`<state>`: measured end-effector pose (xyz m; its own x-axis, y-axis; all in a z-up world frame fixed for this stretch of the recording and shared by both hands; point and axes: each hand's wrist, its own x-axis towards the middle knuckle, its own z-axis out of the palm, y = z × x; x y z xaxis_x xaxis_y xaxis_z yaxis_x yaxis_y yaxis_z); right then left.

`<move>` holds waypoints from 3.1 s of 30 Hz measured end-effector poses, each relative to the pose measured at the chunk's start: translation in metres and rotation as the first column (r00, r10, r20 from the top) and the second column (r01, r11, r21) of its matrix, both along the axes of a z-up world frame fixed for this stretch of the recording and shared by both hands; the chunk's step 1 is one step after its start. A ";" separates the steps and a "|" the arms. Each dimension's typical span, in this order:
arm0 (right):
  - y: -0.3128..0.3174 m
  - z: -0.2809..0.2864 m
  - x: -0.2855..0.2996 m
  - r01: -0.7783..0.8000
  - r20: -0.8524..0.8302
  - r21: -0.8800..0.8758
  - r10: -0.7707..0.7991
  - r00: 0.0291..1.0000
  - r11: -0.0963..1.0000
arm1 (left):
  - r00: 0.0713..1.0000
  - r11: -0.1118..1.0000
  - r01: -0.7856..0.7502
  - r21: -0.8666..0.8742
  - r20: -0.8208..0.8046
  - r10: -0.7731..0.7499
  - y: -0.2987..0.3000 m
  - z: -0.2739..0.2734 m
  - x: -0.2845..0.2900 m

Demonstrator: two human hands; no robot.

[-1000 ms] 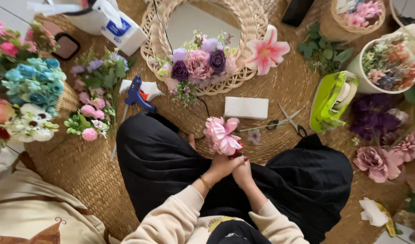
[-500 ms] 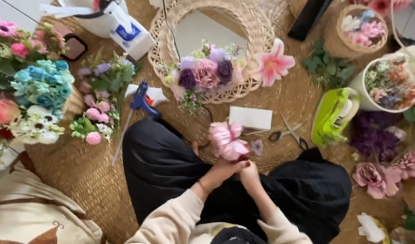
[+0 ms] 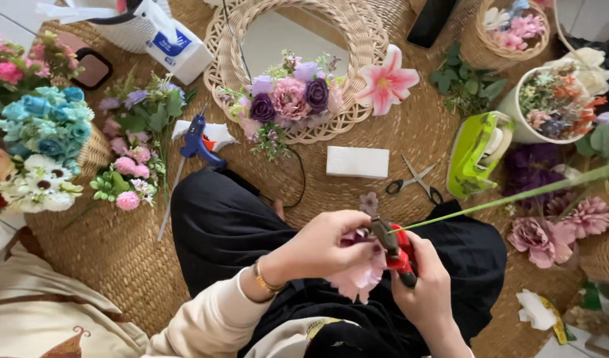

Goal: The person prepares artificial flowers by trimming the stems with pliers and arranging them into a bunch.

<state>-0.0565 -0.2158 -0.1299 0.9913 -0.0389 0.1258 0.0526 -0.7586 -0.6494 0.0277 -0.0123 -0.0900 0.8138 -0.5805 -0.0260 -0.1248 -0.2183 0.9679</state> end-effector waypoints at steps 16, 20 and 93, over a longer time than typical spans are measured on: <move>-0.004 0.024 -0.013 -0.143 0.037 0.010 0.143 0.989 0.990 | 0.939 0.925 0.073 -0.373 -0.288 -0.190 0.020 0.012 -0.003; -0.003 0.026 -0.019 -0.109 0.122 -0.119 0.123 0.985 0.987 | 0.920 0.957 0.039 -0.288 -0.363 -0.147 0.022 0.013 -0.011; -0.032 0.004 -0.051 -0.339 -0.047 -0.283 0.340 0.939 0.897 | 0.878 0.994 -0.030 -0.107 -0.479 -0.025 0.031 -0.034 -0.028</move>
<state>-0.1073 -0.2480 -0.1263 0.9374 0.3376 0.0854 0.3419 -0.8459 -0.4095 0.0000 0.0192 -0.1239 0.7193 -0.6001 -0.3500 0.3600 -0.1090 0.9266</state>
